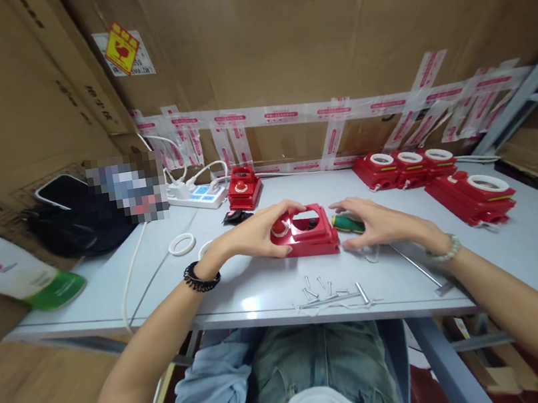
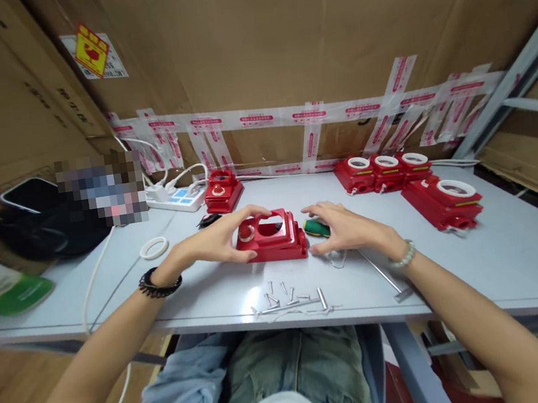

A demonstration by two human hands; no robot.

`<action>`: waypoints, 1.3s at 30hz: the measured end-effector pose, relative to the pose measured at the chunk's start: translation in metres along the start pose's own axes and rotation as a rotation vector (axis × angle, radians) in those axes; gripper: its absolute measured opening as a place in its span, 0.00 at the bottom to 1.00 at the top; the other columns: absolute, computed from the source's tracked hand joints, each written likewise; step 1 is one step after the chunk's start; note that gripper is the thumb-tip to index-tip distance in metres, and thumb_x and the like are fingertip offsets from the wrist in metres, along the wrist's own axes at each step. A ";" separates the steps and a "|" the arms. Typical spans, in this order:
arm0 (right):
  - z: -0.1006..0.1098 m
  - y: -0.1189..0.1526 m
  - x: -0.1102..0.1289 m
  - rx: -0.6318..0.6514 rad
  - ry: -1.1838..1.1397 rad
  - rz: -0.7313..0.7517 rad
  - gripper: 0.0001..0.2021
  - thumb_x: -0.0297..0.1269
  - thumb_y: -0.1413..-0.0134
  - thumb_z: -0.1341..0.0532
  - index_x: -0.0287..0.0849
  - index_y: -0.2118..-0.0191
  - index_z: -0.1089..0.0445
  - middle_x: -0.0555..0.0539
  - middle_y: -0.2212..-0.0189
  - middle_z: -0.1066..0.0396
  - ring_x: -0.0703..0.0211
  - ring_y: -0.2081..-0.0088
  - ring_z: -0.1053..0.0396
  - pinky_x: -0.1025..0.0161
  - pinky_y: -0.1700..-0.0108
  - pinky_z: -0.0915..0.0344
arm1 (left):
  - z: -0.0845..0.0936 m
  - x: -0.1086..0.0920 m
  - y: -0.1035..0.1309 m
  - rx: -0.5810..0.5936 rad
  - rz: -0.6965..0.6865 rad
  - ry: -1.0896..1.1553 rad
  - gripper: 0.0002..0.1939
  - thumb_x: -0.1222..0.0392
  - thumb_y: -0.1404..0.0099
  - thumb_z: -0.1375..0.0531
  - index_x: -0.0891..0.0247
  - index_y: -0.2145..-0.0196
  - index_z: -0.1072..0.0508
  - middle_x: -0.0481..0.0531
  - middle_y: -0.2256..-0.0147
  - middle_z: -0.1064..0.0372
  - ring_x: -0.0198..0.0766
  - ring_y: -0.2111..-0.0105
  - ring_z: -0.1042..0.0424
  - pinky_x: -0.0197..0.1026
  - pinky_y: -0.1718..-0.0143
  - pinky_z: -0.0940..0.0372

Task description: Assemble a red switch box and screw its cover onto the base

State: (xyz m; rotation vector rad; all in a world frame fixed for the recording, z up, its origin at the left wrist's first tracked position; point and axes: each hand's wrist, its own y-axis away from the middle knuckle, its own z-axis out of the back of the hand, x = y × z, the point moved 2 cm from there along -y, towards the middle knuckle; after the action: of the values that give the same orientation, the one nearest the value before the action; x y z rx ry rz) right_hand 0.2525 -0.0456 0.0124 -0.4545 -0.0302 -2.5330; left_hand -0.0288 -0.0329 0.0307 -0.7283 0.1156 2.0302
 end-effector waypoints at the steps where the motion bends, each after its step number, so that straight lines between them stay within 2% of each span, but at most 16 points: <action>1: 0.001 0.000 0.002 -0.028 -0.050 0.019 0.42 0.53 0.56 0.33 0.43 0.35 0.42 0.37 0.40 0.38 0.41 0.40 0.39 0.44 0.39 0.43 | 0.002 0.000 0.000 -0.035 -0.011 0.017 0.36 0.57 0.44 0.36 0.57 0.40 0.43 0.57 0.41 0.39 0.50 0.44 0.34 0.51 0.44 0.36; 3: 0.001 -0.002 0.012 -0.090 -0.181 0.064 0.46 0.53 0.57 0.31 0.46 0.33 0.46 0.38 0.35 0.43 0.42 0.36 0.43 0.43 0.36 0.45 | 0.004 -0.002 0.000 -0.117 -0.050 0.057 0.36 0.54 0.43 0.36 0.56 0.39 0.44 0.58 0.38 0.42 0.51 0.40 0.38 0.54 0.39 0.39; 5: -0.001 -0.006 0.025 -0.154 -0.346 0.122 0.48 0.51 0.59 0.29 0.49 0.33 0.48 0.39 0.34 0.45 0.43 0.37 0.41 0.43 0.36 0.44 | 0.003 -0.005 -0.002 -0.208 -0.089 0.090 0.37 0.52 0.42 0.35 0.55 0.38 0.45 0.58 0.37 0.44 0.52 0.38 0.40 0.56 0.36 0.44; 7: -0.004 -0.010 0.038 -0.225 -0.509 0.205 0.46 0.49 0.59 0.28 0.50 0.34 0.46 0.40 0.35 0.43 0.44 0.38 0.39 0.45 0.38 0.41 | -0.002 -0.010 -0.005 -0.281 -0.123 0.123 0.37 0.51 0.42 0.34 0.54 0.39 0.45 0.58 0.37 0.44 0.52 0.37 0.41 0.56 0.35 0.46; 9: -0.008 -0.012 0.047 -0.298 -0.630 0.271 0.41 0.47 0.56 0.29 0.48 0.36 0.43 0.40 0.39 0.38 0.46 0.41 0.36 0.47 0.40 0.38 | -0.010 -0.015 -0.008 -0.318 -0.167 0.154 0.38 0.52 0.41 0.34 0.54 0.38 0.46 0.58 0.37 0.45 0.53 0.37 0.41 0.57 0.35 0.45; 12: -0.012 -0.011 0.055 -0.368 -0.737 0.298 0.33 0.45 0.52 0.31 0.45 0.41 0.39 0.40 0.46 0.31 0.49 0.48 0.29 0.50 0.46 0.32 | -0.022 -0.020 -0.011 -0.317 -0.219 0.174 0.39 0.51 0.41 0.34 0.55 0.37 0.48 0.60 0.36 0.47 0.54 0.37 0.42 0.56 0.35 0.44; 14: -0.013 -0.010 0.056 -0.377 -0.781 0.281 0.31 0.44 0.53 0.30 0.45 0.44 0.38 0.41 0.49 0.29 0.50 0.52 0.27 0.52 0.49 0.30 | -0.028 -0.022 -0.011 -0.282 -0.227 0.173 0.41 0.51 0.40 0.34 0.55 0.36 0.50 0.61 0.36 0.47 0.53 0.38 0.40 0.54 0.37 0.41; 18: -0.009 -0.007 0.053 -0.444 -0.766 0.242 0.30 0.43 0.56 0.29 0.45 0.47 0.36 0.43 0.53 0.28 0.51 0.54 0.27 0.53 0.51 0.29 | -0.023 -0.025 -0.009 -0.270 -0.219 0.076 0.40 0.49 0.39 0.36 0.56 0.35 0.50 0.62 0.35 0.47 0.52 0.38 0.40 0.53 0.38 0.40; 21: -0.005 -0.005 0.049 -0.527 -0.777 0.242 0.22 0.46 0.54 0.30 0.45 0.54 0.33 0.45 0.57 0.26 0.53 0.56 0.27 0.53 0.51 0.29 | 0.000 -0.020 -0.003 -0.321 -0.103 -0.103 0.33 0.48 0.36 0.39 0.58 0.38 0.44 0.60 0.38 0.41 0.50 0.40 0.39 0.52 0.41 0.39; 23: -0.003 -0.004 0.047 -0.546 -0.827 0.237 0.20 0.50 0.53 0.32 0.45 0.58 0.33 0.45 0.60 0.26 0.53 0.58 0.27 0.54 0.52 0.29 | 0.020 -0.009 0.005 -0.322 0.024 -0.276 0.25 0.48 0.34 0.41 0.59 0.43 0.38 0.59 0.43 0.36 0.50 0.43 0.36 0.53 0.42 0.40; 25: -0.002 -0.004 0.046 -0.560 -0.840 0.216 0.20 0.52 0.53 0.32 0.46 0.60 0.33 0.46 0.62 0.25 0.54 0.60 0.27 0.54 0.54 0.28 | 0.039 0.009 0.016 -0.272 0.168 -0.385 0.20 0.48 0.35 0.42 0.61 0.49 0.34 0.58 0.47 0.31 0.50 0.47 0.33 0.53 0.44 0.40; 27: -0.001 -0.004 0.045 -0.577 -0.831 0.216 0.19 0.51 0.54 0.32 0.46 0.61 0.32 0.46 0.63 0.25 0.54 0.61 0.27 0.55 0.55 0.28 | 0.051 0.031 0.030 -0.143 0.374 -0.405 0.26 0.43 0.40 0.39 0.61 0.50 0.34 0.58 0.50 0.30 0.51 0.51 0.31 0.50 0.48 0.37; 29: -0.002 -0.005 0.044 -0.574 -0.840 0.241 0.18 0.49 0.54 0.31 0.46 0.61 0.32 0.47 0.64 0.25 0.55 0.62 0.27 0.55 0.56 0.28 | 0.055 0.049 0.045 0.020 0.584 -0.348 0.36 0.40 0.48 0.34 0.61 0.47 0.37 0.59 0.50 0.29 0.50 0.53 0.29 0.46 0.52 0.35; 32: -0.003 -0.007 0.041 -0.563 -0.866 0.256 0.18 0.47 0.55 0.30 0.46 0.60 0.31 0.47 0.62 0.25 0.55 0.61 0.26 0.55 0.55 0.28 | 0.052 0.055 0.066 0.116 0.672 -0.309 0.44 0.39 0.56 0.32 0.60 0.45 0.39 0.59 0.47 0.33 0.51 0.51 0.30 0.44 0.51 0.36; 35: -0.004 -0.007 0.040 -0.568 -0.894 0.266 0.18 0.45 0.54 0.30 0.46 0.59 0.31 0.47 0.62 0.25 0.55 0.61 0.26 0.56 0.56 0.29 | 0.047 0.047 0.081 0.150 0.740 -0.334 0.44 0.37 0.56 0.33 0.61 0.46 0.38 0.61 0.48 0.33 0.52 0.51 0.30 0.47 0.51 0.36; 39: -0.003 -0.005 0.042 -0.584 -0.900 0.303 0.16 0.43 0.54 0.30 0.47 0.59 0.31 0.48 0.62 0.25 0.56 0.62 0.27 0.57 0.57 0.28 | 0.048 0.041 0.093 0.190 0.805 -0.360 0.38 0.39 0.54 0.34 0.61 0.49 0.34 0.58 0.55 0.29 0.51 0.56 0.28 0.46 0.56 0.34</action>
State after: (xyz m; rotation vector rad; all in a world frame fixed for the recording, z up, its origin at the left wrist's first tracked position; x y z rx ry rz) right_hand 0.2160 -0.0640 0.0240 -1.6451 0.4119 -1.8181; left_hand -0.1411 -0.0361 0.0287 -0.1788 0.4403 2.8267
